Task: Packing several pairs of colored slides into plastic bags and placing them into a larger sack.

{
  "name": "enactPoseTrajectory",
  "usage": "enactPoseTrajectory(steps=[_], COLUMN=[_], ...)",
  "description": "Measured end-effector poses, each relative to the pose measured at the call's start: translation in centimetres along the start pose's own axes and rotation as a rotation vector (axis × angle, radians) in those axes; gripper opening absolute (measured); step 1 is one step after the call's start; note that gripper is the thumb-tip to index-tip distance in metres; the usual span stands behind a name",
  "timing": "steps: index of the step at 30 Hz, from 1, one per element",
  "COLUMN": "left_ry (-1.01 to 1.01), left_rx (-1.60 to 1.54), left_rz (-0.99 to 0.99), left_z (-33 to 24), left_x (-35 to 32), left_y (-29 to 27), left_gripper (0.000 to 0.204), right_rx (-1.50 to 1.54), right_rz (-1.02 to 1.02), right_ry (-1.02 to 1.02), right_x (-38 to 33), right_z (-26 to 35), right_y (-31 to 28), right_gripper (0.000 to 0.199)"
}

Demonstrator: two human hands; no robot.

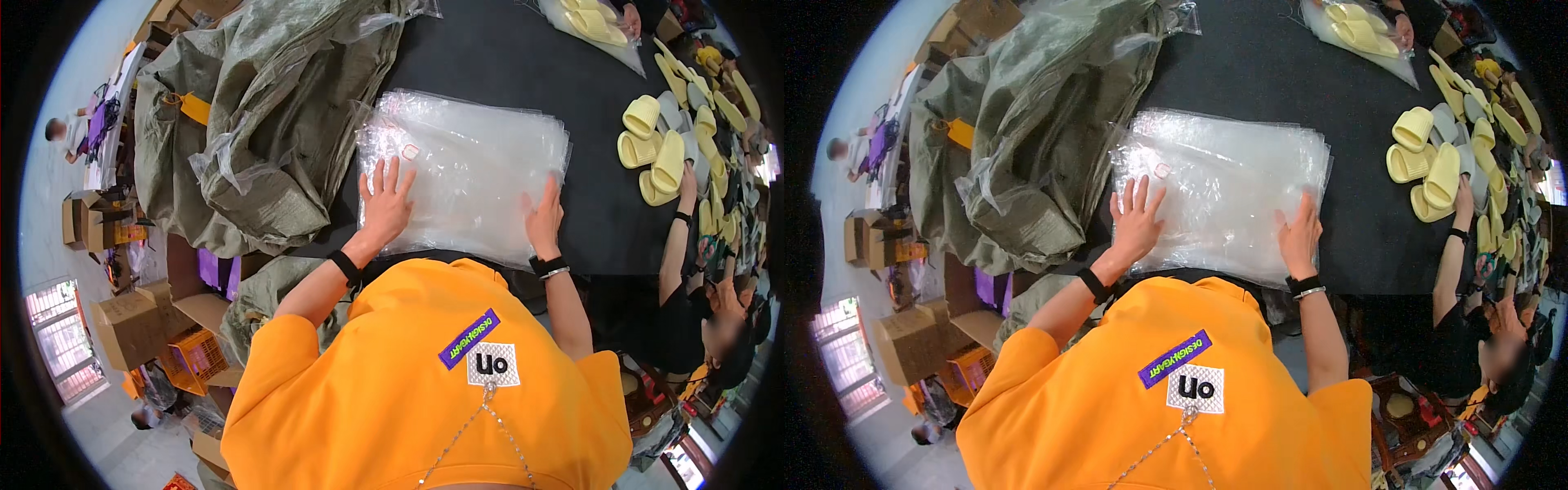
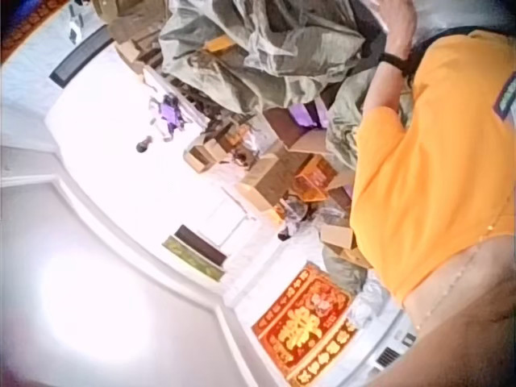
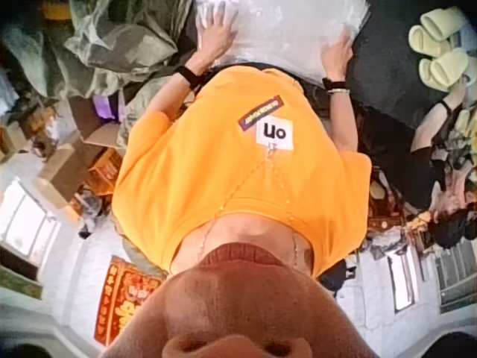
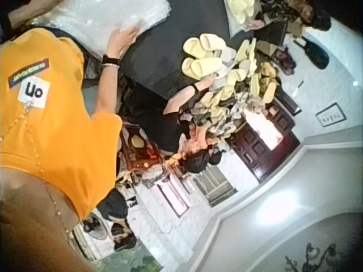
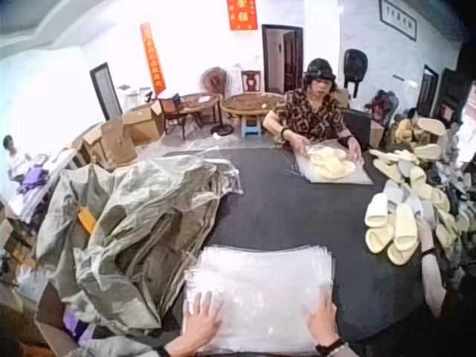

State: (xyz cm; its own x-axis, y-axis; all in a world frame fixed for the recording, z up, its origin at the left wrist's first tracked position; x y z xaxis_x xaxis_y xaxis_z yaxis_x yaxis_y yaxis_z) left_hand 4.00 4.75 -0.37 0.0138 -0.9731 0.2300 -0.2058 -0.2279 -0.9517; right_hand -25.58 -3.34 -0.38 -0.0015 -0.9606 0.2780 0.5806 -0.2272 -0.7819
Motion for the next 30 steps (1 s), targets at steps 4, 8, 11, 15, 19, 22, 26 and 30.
enactPoseTrajectory(steps=[4,8,11,15,19,22,26,30], left_ry=[0.127,0.160,0.055,-0.047,-0.101,-0.103,-0.059,-0.017], left_rx=[0.042,-0.023,-0.175,-0.154,-0.234,-0.217,-0.200,-0.158], left_rz=[0.099,0.160,0.346,0.328,0.344,0.427,0.483,0.481], left_z=[-0.5,-0.3,-0.7,-1.9,-2.0,-2.0,-1.8,-1.4], left_x=[0.2,0.5,2.5,6.9,11.1,12.4,13.3,13.3], left_y=[1.1,1.9,0.8,0.5,1.9,4.0,4.9,6.1], left_gripper=[0.066,0.076,0.079,0.086,0.094,0.096,0.097,0.096], right_rx=[-0.103,-0.089,0.090,-0.069,-0.133,-0.124,-0.257,-0.070], right_rz=[0.146,0.255,0.253,0.299,0.322,0.344,-0.100,-0.152], right_ry=[0.008,0.285,0.480,0.491,0.439,0.494,0.205,-0.410], right_x=[1.0,2.4,2.9,3.6,3.5,3.5,2.7,2.8], right_z=[-1.7,-3.9,-7.1,-7.3,-6.7,-5.5,-3.7,1.3], right_y=[0.1,0.5,2.1,2.5,2.6,1.3,-0.3,-1.7], right_gripper=[0.034,0.028,0.033,0.037,0.039,0.040,0.039,0.035])
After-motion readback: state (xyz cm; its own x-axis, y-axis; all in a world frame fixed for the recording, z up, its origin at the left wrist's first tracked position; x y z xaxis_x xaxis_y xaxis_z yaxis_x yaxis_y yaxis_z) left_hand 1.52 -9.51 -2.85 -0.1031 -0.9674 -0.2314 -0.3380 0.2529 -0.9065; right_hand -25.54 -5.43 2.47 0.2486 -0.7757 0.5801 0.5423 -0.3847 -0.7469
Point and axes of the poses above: each hand's wrist, its own x-axis towards the middle knuckle, its own y-axis out of the palm, z = x × y, the point moved 3 cm from there along x, towards the middle knuckle, and after that the axes turned 9 degrees about -z, right-handed, at the moved point
